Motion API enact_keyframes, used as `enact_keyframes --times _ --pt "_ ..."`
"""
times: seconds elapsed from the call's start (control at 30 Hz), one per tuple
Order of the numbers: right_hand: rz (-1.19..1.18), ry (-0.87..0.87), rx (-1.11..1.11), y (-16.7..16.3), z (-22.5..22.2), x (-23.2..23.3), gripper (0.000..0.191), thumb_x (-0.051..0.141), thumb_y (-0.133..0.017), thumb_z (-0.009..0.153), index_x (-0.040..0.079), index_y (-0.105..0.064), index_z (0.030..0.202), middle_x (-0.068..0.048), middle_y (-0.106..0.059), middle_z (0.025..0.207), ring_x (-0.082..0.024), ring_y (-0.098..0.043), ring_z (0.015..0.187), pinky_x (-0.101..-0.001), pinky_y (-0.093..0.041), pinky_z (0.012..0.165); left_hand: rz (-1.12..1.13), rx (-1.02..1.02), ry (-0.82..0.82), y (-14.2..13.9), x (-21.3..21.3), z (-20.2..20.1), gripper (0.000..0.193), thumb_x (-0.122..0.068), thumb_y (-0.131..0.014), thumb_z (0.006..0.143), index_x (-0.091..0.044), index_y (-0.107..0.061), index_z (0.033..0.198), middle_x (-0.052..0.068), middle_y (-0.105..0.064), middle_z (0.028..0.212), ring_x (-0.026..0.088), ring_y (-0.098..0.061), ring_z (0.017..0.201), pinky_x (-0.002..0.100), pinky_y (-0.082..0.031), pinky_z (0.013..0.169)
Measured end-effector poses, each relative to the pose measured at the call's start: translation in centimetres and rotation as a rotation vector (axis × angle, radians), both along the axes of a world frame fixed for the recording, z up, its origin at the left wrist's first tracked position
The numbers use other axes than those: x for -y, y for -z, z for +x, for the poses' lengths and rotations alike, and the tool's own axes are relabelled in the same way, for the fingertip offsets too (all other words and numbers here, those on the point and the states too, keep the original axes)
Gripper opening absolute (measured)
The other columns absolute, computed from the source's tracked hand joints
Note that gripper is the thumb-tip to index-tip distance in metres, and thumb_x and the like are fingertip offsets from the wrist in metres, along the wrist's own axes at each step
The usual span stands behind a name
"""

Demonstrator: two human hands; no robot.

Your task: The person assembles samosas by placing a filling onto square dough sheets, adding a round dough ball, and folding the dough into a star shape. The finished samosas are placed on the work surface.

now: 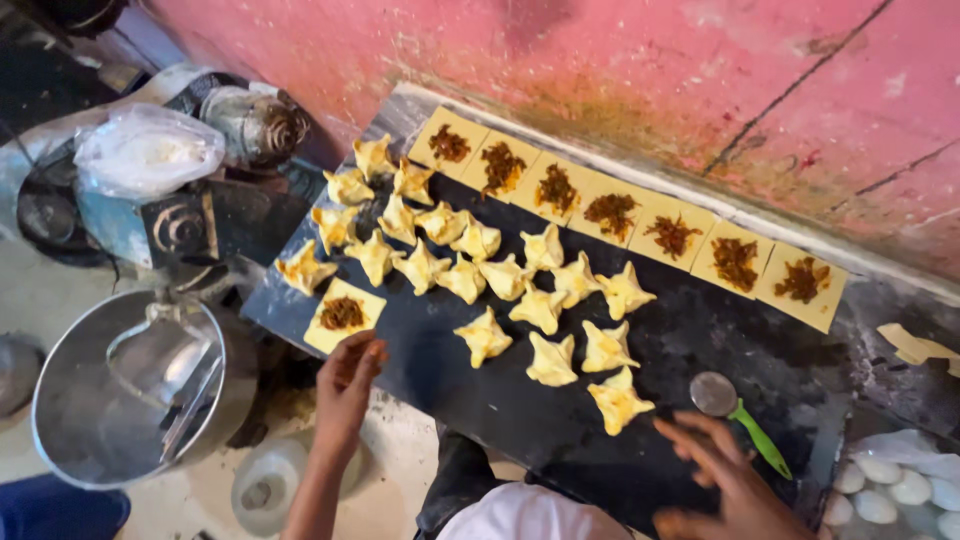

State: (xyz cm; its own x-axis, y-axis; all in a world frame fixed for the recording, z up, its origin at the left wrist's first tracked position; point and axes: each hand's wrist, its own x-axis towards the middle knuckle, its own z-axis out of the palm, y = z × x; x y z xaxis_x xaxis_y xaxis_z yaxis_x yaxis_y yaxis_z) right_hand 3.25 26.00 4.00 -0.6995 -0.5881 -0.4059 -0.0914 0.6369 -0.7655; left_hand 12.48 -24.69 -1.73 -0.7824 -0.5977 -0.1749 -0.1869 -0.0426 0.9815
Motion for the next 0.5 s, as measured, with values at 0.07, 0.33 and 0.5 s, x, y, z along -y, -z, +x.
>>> enact_keyframes --times 0.07,0.33,0.5 --pt "0.108 -0.046 -0.409 -0.8 2.6 0.4 0.085 0.03 -0.086 0.066 0.021 -0.056 0.145 -0.007 -0.048 0.143 -0.021 -0.058 0.116 -0.0389 -0.051 0.093 -0.03 -0.025 0.009 -0.6 2.6 -0.6 0.031 -0.017 -0.063 0.101 -0.001 -0.065 0.127 0.007 -0.073 0.11 0.015 -0.069 0.099 0.029 -0.054 0.087" --pt "0.307 0.128 -1.288 2.2 7.8 7.1 0.05 0.026 -0.072 0.079 0.036 -0.066 0.127 0.011 -0.073 0.107 -0.007 -0.066 0.084 -0.0359 -0.048 0.081 0.029 -0.123 0.133 -3.1 9.5 -7.3 0.03 -0.015 -0.064 0.1 -0.001 -0.063 0.127 0.007 -0.073 0.113 0.014 -0.069 0.102 0.028 -0.054 0.088" --pt "0.395 0.18 -1.258 3.2 7.9 10.7 0.051 0.026 -0.072 0.079 0.035 -0.065 0.129 0.009 -0.072 0.109 -0.009 -0.065 0.085 -0.0366 -0.048 0.081 0.013 -0.234 0.285 -4.1 12.3 -15.2 0.03 -0.014 -0.065 0.102 -0.001 -0.063 0.128 0.004 -0.07 0.113 0.01 -0.065 0.103 0.025 -0.053 0.089"
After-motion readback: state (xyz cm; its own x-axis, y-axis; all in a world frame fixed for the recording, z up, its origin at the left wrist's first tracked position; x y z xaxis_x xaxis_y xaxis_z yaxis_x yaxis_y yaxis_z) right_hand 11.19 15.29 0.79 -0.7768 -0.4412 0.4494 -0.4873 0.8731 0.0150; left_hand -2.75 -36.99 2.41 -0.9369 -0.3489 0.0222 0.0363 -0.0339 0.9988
